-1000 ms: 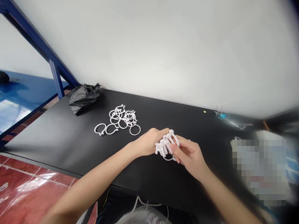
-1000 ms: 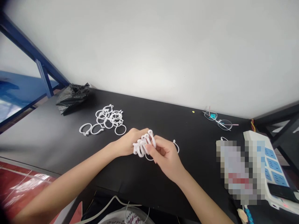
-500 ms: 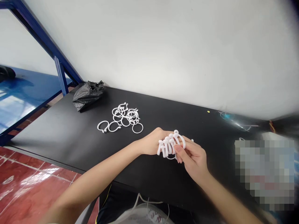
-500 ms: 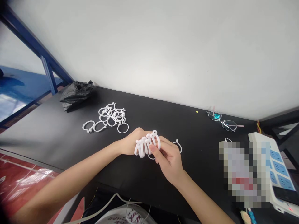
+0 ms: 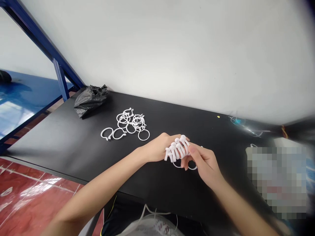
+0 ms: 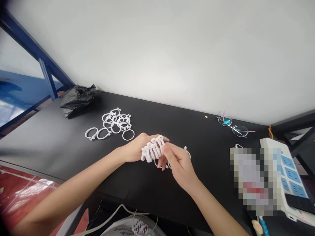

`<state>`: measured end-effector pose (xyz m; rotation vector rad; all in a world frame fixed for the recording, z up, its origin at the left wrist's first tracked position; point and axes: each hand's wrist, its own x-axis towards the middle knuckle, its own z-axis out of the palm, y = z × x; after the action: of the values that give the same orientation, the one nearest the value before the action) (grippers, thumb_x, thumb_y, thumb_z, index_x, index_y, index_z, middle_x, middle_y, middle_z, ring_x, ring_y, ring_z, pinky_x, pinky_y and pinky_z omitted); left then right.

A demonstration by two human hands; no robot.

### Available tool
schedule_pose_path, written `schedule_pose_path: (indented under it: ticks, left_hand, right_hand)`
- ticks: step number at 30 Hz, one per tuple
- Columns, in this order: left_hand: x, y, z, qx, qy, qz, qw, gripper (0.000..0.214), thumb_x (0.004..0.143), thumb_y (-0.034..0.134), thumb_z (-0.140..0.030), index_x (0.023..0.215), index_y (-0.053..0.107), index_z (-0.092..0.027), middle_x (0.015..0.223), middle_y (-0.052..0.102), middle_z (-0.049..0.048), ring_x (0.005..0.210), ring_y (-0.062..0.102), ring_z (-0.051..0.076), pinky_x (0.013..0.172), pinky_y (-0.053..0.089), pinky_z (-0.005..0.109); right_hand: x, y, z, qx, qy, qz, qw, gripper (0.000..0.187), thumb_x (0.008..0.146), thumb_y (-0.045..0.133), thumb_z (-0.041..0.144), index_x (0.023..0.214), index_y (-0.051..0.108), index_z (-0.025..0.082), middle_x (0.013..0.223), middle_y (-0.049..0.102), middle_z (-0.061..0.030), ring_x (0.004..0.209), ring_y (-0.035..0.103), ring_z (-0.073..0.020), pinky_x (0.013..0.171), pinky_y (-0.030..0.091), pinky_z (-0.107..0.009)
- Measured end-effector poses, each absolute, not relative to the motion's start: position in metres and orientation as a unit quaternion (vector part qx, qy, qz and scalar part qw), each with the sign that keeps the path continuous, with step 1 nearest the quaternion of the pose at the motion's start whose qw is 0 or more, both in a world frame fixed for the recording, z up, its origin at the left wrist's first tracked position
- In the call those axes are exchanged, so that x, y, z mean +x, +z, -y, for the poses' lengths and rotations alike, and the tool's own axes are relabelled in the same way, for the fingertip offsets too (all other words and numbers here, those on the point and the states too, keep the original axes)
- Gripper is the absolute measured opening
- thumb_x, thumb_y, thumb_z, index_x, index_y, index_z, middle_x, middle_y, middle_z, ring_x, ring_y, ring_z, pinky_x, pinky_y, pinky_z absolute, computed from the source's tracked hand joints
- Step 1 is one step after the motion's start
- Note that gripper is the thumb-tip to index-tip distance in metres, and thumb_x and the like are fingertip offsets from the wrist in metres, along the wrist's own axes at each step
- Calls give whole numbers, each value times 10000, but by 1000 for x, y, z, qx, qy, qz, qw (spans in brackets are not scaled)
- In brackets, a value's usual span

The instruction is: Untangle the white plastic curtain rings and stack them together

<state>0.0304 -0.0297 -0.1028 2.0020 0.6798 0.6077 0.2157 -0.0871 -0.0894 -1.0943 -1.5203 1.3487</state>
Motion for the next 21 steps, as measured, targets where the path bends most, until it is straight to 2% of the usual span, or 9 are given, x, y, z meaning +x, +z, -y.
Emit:
schedule_pose_path:
  ticks: [2, 3, 6, 8, 11, 14, 21]
  left_hand:
    - [29, -102, 30, 812, 249, -283, 446, 375, 894, 530, -207, 1268, 536, -182, 776, 672, -17, 605, 588, 101, 603, 446, 198]
    - [29, -102, 30, 816, 249, -281, 440, 351, 890, 536, -208, 1240, 548, -178, 798, 678, -10, 616, 594, 104, 613, 451, 202]
    - [29, -102, 30, 832, 242, -264, 424, 128, 890, 520, -207, 976, 594, -148, 800, 651, 8, 616, 578, 102, 597, 435, 202]
    - [29, -102, 30, 840, 232, -259, 417, 81, 896, 493, -192, 884, 560, -148, 745, 605, -4, 592, 546, 95, 568, 407, 198]
    - [29, -103, 29, 846, 226, -265, 404, 59, 882, 479, -160, 827, 501, -163, 663, 522, -35, 546, 475, 83, 526, 352, 196]
    - [29, -104, 27, 851, 227, -247, 403, 93, 857, 479, -153, 769, 457, -172, 627, 452, -54, 506, 384, 67, 507, 314, 203]
    - [31, -106, 26, 812, 257, -222, 475, 196, 795, 556, -253, 659, 452, -157, 636, 452, -46, 554, 380, 68, 537, 327, 210]
  right_hand:
    - [215, -88, 86, -441, 571, 569, 395, 322, 951, 555, 421, 786, 682, 175, 612, 644, -24, 490, 583, -128, 458, 496, -242]
    - [215, -87, 85, -440, 586, 556, 391, 304, 932, 585, 428, 799, 685, 173, 618, 650, -26, 492, 592, -130, 445, 492, -236]
    - [215, -87, 84, -434, 618, 538, 374, 343, 911, 599, 464, 769, 682, 163, 600, 637, -26, 494, 599, -136, 434, 483, -238]
    - [215, -88, 84, -437, 612, 552, 362, 360, 911, 599, 466, 730, 665, 162, 554, 588, -5, 462, 555, -119, 434, 464, -240]
    - [215, -90, 85, -447, 563, 589, 369, 367, 920, 603, 418, 651, 620, 169, 560, 531, 14, 440, 475, -84, 424, 400, -231]
    - [213, -92, 89, -451, 491, 629, 399, 423, 932, 591, 365, 554, 564, 178, 600, 511, 1, 479, 458, -89, 429, 366, -240]
    - [210, -95, 96, -416, 359, 709, 441, 384, 914, 602, 242, 533, 582, 197, 646, 563, -18, 593, 546, -135, 550, 465, -272]
